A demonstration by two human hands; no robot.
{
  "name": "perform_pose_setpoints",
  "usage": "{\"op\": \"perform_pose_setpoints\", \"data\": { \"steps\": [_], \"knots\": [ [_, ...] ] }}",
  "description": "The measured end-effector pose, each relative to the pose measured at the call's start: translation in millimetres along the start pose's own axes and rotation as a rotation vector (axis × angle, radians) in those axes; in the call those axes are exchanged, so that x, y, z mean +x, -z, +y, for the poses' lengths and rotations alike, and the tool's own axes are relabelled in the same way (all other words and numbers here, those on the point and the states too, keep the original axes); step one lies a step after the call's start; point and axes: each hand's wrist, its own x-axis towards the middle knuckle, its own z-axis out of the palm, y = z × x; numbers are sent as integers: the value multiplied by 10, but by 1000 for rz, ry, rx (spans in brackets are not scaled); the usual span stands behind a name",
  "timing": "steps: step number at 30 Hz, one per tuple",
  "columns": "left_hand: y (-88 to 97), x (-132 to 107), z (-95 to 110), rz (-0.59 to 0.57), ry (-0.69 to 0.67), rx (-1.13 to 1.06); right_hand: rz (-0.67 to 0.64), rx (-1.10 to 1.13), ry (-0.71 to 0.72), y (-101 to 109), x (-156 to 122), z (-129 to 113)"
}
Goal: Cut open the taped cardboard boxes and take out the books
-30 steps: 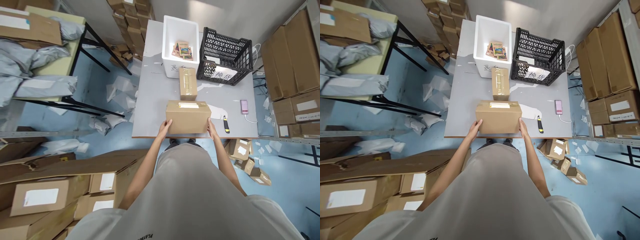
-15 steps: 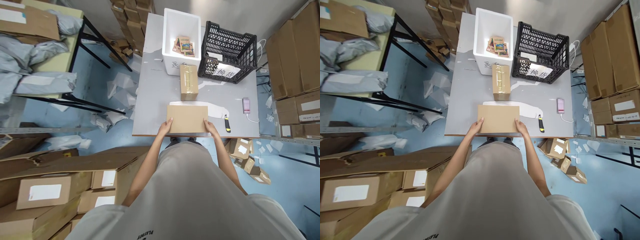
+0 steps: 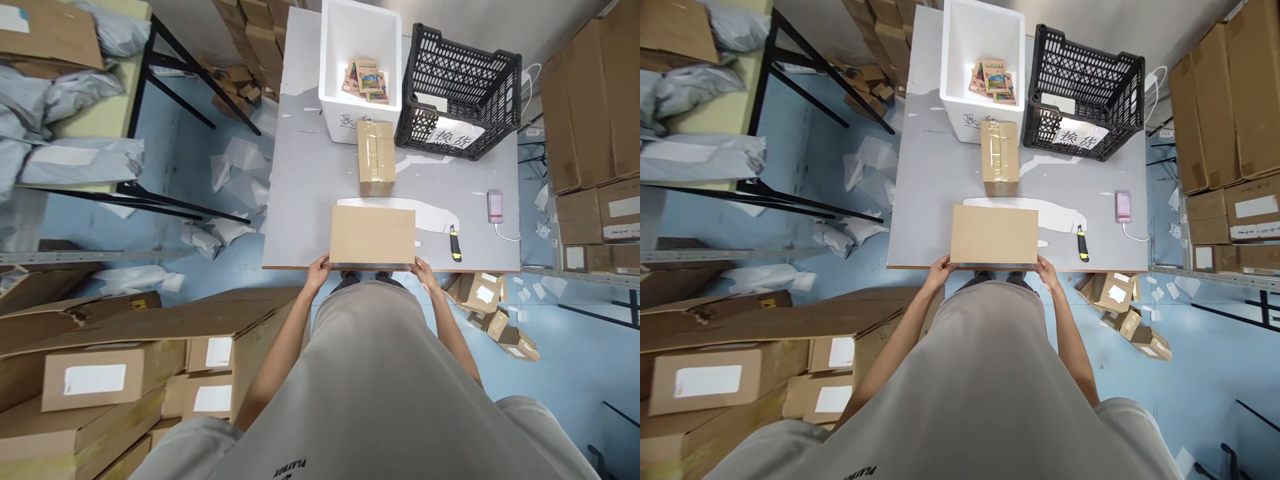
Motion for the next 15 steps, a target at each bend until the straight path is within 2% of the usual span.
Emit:
{"op": "perform_pose_setpoints", "data": {
  "steps": [4, 8, 12, 15],
  "knots": [
    [-58, -40, 42, -24, 11, 62, -46, 19, 64, -134, -28, -62],
    [-41, -120, 167, 1, -2, 122, -47, -34, 136, -97, -85, -193],
    [1, -261, 412, 34, -130, 209, -7, -92, 199, -3, -142, -375],
    [21, -334, 634, 85, -249, 327, 82, -131, 267, 46, -137, -527]
  ]
}}
